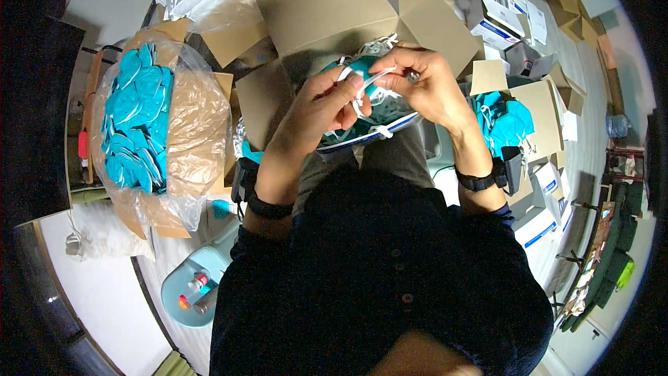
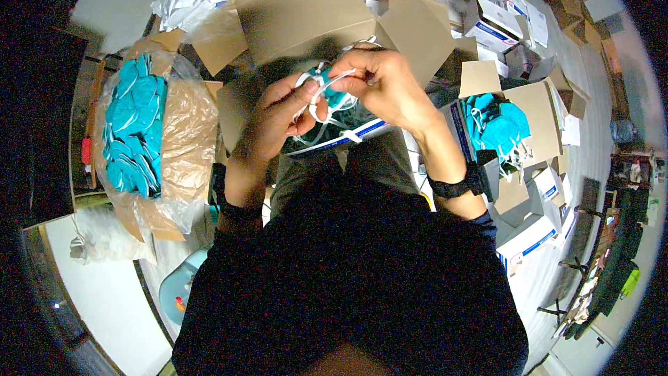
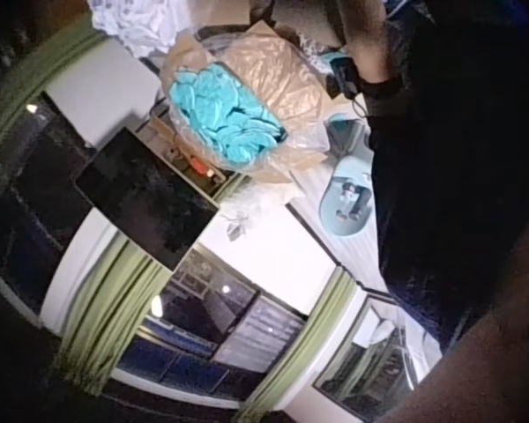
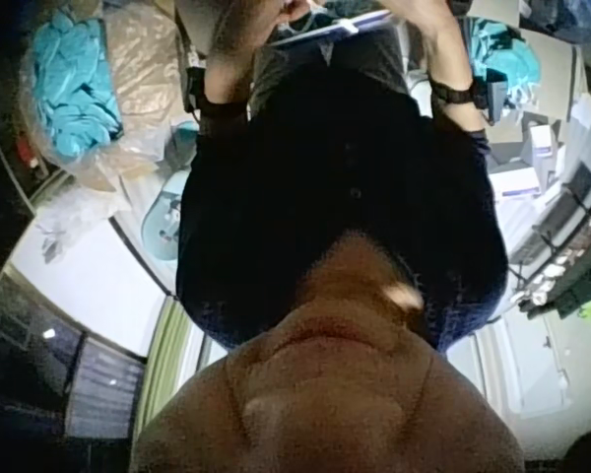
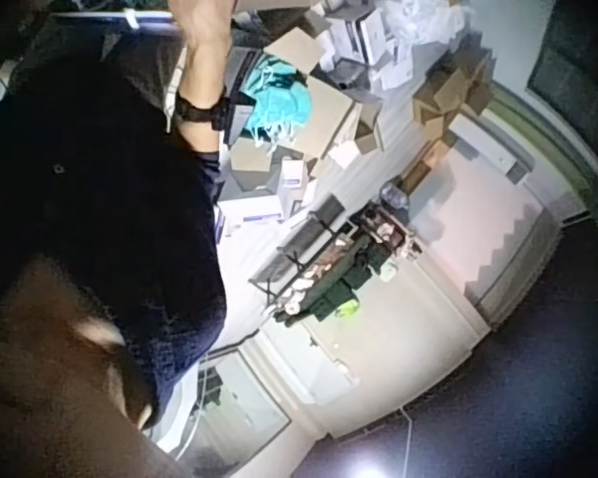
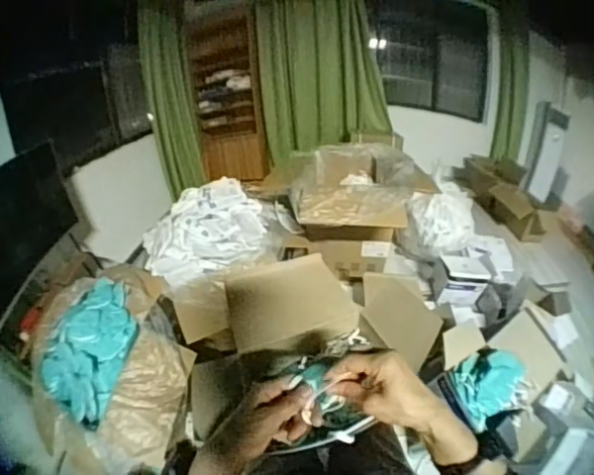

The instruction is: The person is packing stacks of green face masks into cardboard boxes.

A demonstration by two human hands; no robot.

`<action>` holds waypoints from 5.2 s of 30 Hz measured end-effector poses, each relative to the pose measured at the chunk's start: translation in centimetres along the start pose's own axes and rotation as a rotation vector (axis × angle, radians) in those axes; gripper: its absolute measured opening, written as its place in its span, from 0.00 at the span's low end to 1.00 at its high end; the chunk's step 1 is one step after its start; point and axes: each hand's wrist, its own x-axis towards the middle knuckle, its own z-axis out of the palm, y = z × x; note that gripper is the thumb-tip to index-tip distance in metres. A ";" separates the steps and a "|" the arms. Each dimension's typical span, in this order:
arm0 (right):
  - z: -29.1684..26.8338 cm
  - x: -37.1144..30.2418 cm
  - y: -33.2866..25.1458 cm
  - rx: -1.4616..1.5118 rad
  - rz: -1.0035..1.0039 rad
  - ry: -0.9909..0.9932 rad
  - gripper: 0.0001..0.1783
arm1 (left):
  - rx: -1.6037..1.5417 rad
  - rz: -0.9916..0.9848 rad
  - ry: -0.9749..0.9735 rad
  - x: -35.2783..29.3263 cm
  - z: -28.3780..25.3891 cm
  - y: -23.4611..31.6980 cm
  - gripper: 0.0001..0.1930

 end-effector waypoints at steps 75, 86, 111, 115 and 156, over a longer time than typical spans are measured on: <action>-2.6 3.0 0.4 -0.054 0.063 -0.022 0.11 | -0.123 -0.178 -0.027 0.5 -2.9 -0.9 0.17; 0.0 4.9 3.5 0.345 0.047 -0.290 0.06 | -0.119 -0.243 -0.169 1.7 -2.0 0.3 0.18; -0.5 6.3 5.8 -0.035 0.008 0.453 0.13 | -0.413 -0.211 0.050 4.1 1.4 -0.8 0.18; -1.1 8.0 7.0 -0.088 0.036 0.537 0.12 | -0.452 -0.145 -0.001 3.9 1.0 -2.2 0.18; -2.2 1.6 4.8 -0.040 0.025 -0.129 0.36 | 0.412 0.006 -0.189 3.9 -3.7 -3.5 0.09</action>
